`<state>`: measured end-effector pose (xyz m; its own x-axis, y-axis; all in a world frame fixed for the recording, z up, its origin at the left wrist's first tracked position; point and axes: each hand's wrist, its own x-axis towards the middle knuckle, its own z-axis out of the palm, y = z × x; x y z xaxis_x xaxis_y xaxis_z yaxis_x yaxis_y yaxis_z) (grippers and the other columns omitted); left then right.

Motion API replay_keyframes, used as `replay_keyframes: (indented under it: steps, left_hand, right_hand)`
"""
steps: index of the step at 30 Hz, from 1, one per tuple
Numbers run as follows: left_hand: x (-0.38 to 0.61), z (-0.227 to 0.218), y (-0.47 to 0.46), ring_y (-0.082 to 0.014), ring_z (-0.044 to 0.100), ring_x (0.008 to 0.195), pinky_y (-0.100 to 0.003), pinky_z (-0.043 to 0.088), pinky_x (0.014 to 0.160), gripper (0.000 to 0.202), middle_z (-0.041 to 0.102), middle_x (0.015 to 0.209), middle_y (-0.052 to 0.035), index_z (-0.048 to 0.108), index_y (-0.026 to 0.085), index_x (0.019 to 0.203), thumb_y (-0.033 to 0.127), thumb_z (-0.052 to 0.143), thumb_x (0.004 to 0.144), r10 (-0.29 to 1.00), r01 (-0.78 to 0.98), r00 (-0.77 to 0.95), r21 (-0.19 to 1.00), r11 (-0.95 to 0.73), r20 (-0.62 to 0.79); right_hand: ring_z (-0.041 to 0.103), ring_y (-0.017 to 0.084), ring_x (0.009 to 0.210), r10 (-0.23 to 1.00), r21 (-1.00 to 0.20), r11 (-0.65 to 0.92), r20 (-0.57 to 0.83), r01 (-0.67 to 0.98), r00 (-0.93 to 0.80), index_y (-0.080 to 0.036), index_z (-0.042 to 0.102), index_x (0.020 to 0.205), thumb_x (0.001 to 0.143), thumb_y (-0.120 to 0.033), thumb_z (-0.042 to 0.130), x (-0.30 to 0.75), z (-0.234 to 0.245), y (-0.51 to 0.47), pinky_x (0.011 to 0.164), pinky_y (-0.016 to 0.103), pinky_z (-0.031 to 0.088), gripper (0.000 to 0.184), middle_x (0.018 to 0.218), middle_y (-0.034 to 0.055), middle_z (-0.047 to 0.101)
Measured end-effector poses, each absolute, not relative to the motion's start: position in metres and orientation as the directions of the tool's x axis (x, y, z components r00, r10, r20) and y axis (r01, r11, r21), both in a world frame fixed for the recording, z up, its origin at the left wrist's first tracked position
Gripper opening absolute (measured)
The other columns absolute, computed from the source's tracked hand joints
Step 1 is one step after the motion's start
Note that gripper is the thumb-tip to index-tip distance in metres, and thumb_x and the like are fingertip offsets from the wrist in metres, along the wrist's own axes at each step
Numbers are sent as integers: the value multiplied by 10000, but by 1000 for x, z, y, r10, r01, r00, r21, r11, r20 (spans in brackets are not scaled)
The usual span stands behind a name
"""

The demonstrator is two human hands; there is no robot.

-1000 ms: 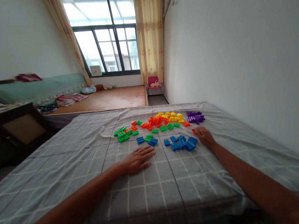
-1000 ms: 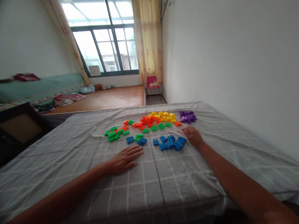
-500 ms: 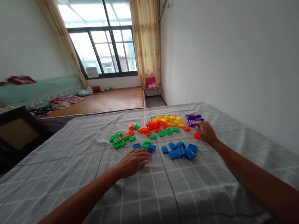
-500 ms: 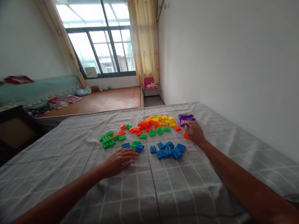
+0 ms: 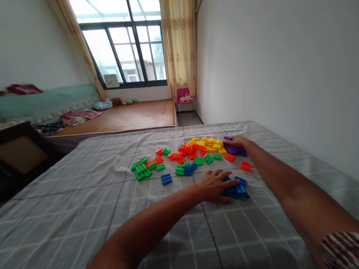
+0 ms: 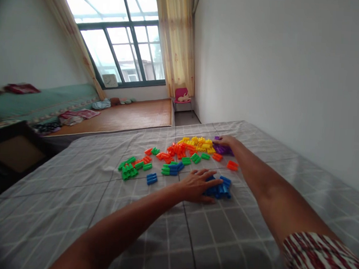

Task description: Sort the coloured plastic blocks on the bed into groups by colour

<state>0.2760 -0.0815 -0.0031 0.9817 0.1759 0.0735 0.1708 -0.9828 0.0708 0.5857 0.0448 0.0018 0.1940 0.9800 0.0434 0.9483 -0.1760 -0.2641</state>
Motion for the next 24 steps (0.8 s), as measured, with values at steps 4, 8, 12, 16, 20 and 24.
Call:
replay_keyframes:
  steps: [4, 8, 12, 16, 20, 24]
  left_hand:
    - [266, 1, -70, -297, 481, 1236, -464, 471, 897, 528, 404, 1500, -89, 449, 303, 1393, 537, 438, 920, 213, 214, 976, -3, -977, 48]
    - [227, 9, -62, -273, 554, 1083, -432, 469, 845, 447, 513, 1388, -67, 529, 284, 1302, 475, 490, 900, 295, 300, 953, -77, -951, 66]
    - [169, 10, -55, -253, 553, 1076, -409, 437, 880, 402, 550, 1323, -54, 571, 300, 1267, 421, 535, 884, 389, 397, 917, -103, -912, 87]
    - [104, 10, -48, -250, 542, 1122, -416, 405, 950, 388, 553, 1327, -47, 585, 326, 1260, 409, 552, 883, 515, 530, 846, -101, -842, 138]
    - [46, 10, -42, -260, 528, 1186, -424, 416, 976, 416, 520, 1401, -41, 548, 347, 1323, 421, 498, 916, 644, 661, 745, -64, -747, 173]
    - [4, 5, -36, -297, 488, 1271, -464, 432, 998, 473, 490, 1451, -46, 497, 352, 1389, 465, 448, 932, 776, 790, 602, 0, -613, 188]
  right_hand:
    - [668, 279, 1004, 991, -332, -123, -87, 935, 99, -125, 706, 1143, 819, -588, 617, 542, -6, 48, 892, 359, 522, 572, 1151, 146, 705]
    - [680, 241, 954, 991, -542, 8, -109, 840, -80, -175, 705, 1158, 818, -531, 651, 483, -8, 41, 850, 300, 534, 495, 1114, 86, 725]
    - [678, 246, 917, 985, -571, 76, -85, 817, -151, -172, 704, 1147, 825, -472, 667, 413, -1, 40, 808, 307, 546, 442, 1078, 87, 729]
    - [663, 239, 931, 965, -570, 178, -61, 802, -257, -200, 694, 1156, 845, -453, 651, 341, 10, 41, 808, 300, 547, 403, 1067, 58, 725]
    - [655, 230, 962, 940, -696, 216, -42, 684, -340, -249, 587, 1311, 864, -564, 590, 280, 23, 36, 753, 292, 572, 547, 1180, 57, 677]
    - [630, 233, 1072, 918, -758, 276, 24, 591, -397, -317, 536, 1359, 878, -667, 485, 272, 38, 42, 776, 323, 585, 597, 1271, 27, 635]
